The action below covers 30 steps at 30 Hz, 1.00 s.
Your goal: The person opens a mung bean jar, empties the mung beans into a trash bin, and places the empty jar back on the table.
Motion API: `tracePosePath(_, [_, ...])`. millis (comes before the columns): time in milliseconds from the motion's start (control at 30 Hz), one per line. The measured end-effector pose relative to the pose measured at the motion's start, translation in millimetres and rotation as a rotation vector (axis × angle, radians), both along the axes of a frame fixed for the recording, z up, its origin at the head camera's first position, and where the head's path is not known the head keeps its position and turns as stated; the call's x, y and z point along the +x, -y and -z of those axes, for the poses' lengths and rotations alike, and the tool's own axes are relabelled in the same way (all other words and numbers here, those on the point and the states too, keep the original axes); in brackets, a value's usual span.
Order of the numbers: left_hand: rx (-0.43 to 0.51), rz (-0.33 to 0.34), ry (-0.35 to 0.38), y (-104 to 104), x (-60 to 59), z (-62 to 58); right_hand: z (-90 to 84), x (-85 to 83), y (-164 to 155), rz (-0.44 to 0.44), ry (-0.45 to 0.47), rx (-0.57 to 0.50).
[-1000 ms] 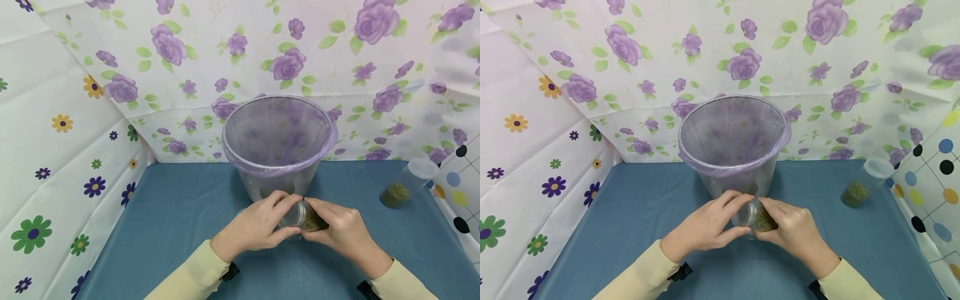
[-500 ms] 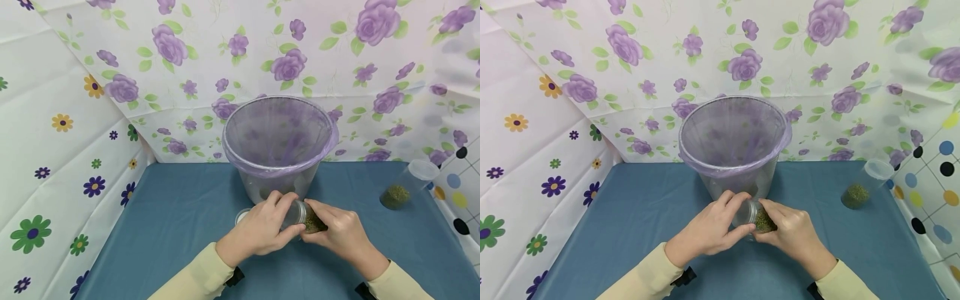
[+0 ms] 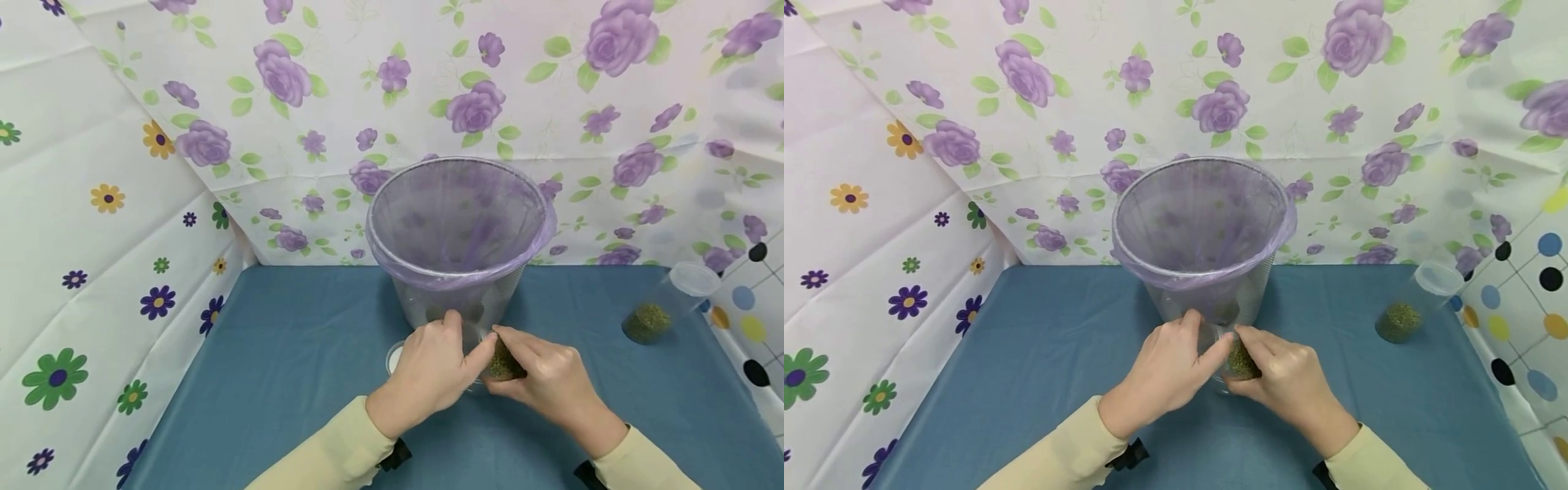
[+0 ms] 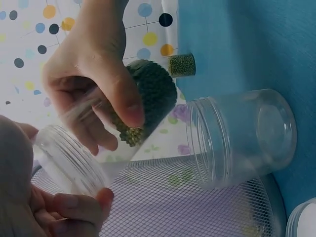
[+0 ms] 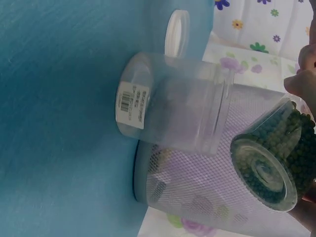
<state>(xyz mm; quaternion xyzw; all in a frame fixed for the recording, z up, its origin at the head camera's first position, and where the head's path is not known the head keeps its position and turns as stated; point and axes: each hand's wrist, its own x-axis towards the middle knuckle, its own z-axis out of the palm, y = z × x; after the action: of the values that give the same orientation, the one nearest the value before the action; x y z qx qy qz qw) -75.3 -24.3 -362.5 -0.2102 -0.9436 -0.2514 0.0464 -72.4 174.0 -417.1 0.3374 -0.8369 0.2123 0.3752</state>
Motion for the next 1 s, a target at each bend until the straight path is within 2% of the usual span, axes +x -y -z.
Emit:
tracePosePath(100, [0.014,0.039,0.056,2.2,-2.5,0.4,1.6,0.7,-2.1,0.006,0.008,0.009])
tracePosePath(167, [0.023,0.116,0.059,7.7,-4.7,1.5,1.3,0.7,-4.2,0.014,0.014,0.010])
tracePosePath(200, [0.031,0.175,0.046,11.3,-6.1,2.3,0.7,0.6,-5.4,0.017,0.021,0.009])
tracePosePath(267, [0.055,0.301,-0.012,17.8,-9.3,3.8,-0.9,0.2,-7.5,0.014,0.038,0.001])
tracePosePath(367, [0.106,0.470,-0.148,24.9,-14.6,7.0,-4.3,-0.5,-8.8,0.001,0.054,-0.005])
tracePosePath(400, [0.120,0.510,-0.187,26.1,-16.2,7.6,-5.1,-0.7,-8.8,-0.006,0.058,-0.006])
tracePosePath(467, [0.124,0.537,-0.235,27.0,-17.9,7.8,-5.8,-1.0,-8.6,-0.017,0.060,-0.006])
tracePosePath(600, [0.072,0.517,-0.238,26.2,-16.2,5.4,-3.6,-0.5,-8.2,-0.028,0.056,-0.011])
tracePosePath(700, [0.063,0.449,-0.207,24.2,-14.1,4.6,-2.4,-0.3,-7.4,-0.017,0.038,-0.013])
tracePosePath(800, [0.093,0.339,-0.154,20.7,-11.8,5.5,-2.4,-1.0,-6.1,-0.002,0.015,-0.007])
tracePosePath(1000, [0.136,0.095,0.066,11.3,-6.8,1.6,0.0,-2.7,-4.7,0.009,-0.007,0.025])
